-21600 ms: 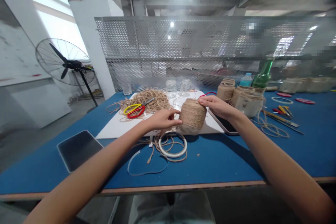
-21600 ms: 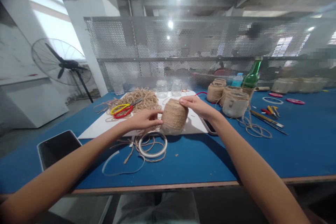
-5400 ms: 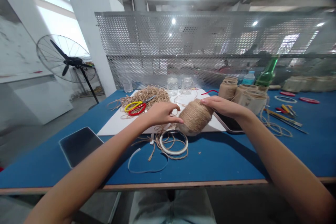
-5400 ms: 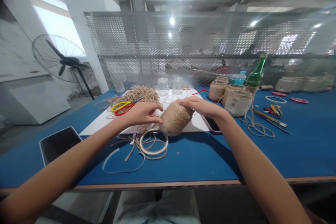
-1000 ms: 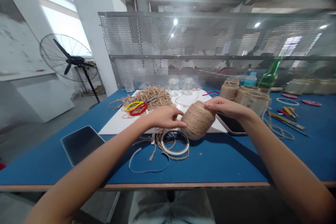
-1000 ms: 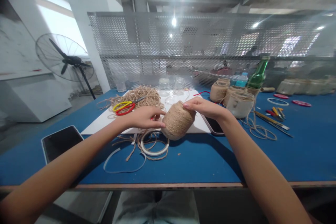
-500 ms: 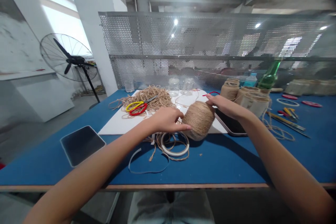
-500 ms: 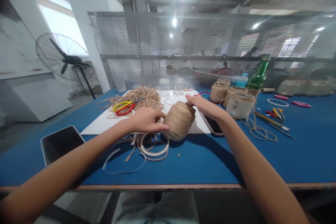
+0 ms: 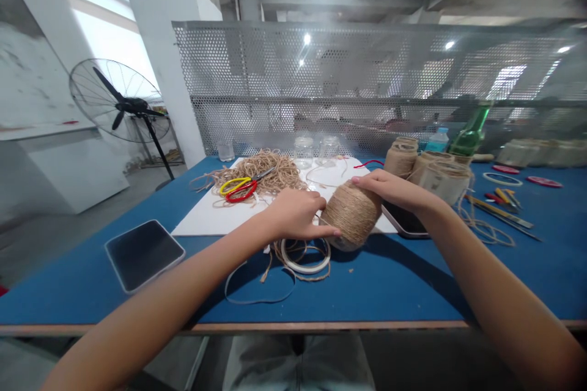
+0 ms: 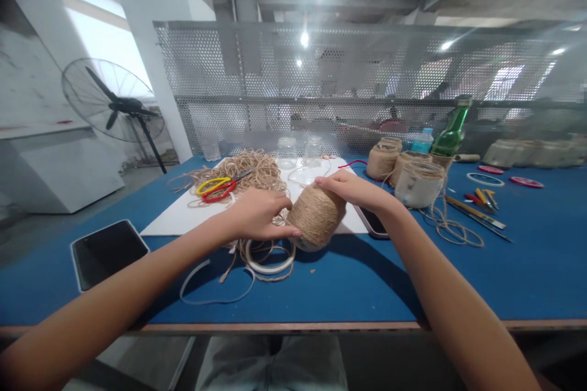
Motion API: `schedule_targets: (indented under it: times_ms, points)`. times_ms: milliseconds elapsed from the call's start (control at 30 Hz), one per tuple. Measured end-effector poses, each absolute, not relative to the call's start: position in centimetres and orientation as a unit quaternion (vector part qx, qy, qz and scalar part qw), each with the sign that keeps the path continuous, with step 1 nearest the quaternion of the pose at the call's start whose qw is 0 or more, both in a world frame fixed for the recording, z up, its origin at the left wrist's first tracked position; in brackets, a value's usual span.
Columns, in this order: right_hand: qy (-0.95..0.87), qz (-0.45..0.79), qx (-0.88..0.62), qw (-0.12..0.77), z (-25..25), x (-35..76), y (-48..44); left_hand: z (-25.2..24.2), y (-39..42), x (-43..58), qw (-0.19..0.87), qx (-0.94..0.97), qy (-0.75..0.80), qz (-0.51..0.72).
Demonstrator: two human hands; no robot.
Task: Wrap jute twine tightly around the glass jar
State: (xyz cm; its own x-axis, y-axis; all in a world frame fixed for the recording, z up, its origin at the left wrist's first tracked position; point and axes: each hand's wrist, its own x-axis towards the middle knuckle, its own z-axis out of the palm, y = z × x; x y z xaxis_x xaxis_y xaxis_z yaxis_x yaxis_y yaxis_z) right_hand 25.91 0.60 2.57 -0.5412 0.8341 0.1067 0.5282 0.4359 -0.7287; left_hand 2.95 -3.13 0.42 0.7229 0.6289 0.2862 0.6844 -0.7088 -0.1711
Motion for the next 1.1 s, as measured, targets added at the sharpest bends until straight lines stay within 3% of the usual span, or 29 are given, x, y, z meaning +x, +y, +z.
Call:
schedule_targets:
  times_ms: [200,1100]
  points:
    - [-0.810,0.366,-0.399,0.226,2.4,26.2,0.6,0.6,-2.5,2.6,0.107,-0.924,-0.352,-0.105]
    - [-0.851,0.282,-0.365,0.251,2.5,26.3,1.0,1.0,-1.1,1.2,0.107,-0.925,-0.341,-0.130]
